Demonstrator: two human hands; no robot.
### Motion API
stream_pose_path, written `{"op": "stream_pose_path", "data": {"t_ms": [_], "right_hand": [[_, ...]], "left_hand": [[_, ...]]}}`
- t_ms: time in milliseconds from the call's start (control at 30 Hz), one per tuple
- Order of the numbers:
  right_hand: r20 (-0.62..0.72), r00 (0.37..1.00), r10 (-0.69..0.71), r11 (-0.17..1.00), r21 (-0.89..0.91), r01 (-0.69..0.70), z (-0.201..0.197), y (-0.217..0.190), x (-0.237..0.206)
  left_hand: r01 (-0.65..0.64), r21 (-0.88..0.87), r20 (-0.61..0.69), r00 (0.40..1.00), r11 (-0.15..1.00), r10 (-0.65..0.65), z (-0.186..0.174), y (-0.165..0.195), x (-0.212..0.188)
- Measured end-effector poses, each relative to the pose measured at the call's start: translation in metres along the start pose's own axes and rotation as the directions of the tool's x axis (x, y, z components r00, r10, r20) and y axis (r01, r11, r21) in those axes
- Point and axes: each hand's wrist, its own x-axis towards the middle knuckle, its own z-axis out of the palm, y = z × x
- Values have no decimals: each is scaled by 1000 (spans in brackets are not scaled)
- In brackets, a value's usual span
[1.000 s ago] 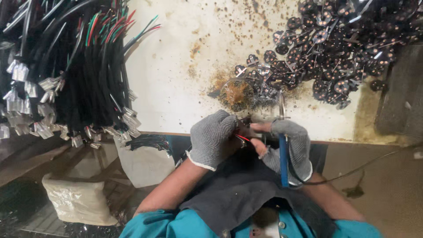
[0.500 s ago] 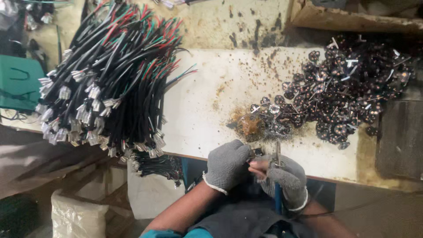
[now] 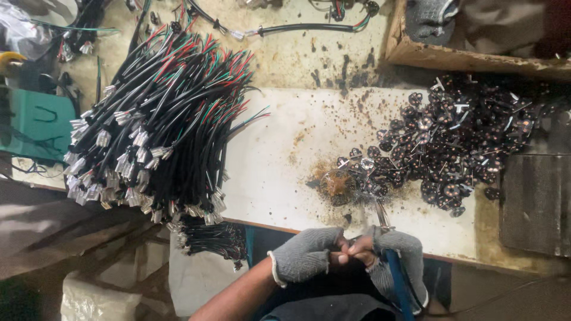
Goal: The person solders wires onto small black electrical plug components at a workbench. They pick up a plug and a wire, hold the wire against the plug's terminal, and touch it with a soldering iron, repeating the process for successive plugs and setting finished ones aside.
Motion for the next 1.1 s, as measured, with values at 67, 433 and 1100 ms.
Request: {"op": "stream_pose_path", "data": {"t_ms": [67,433,1100], "right_hand": [[-7,1000,21,998,-60,-22,-4,3,-1],[-167,939,301,950,135,-281,-8,4,-15],[-169,954,249,968,16,-250,-4,-5,-1]], "left_hand": [[6,9,-32,999,1000,-6,2,-2,2],[-96,129,-295,947,987,130,9,9,-6],[-247,503,-319,838,828,443,23,23,-9]]}}
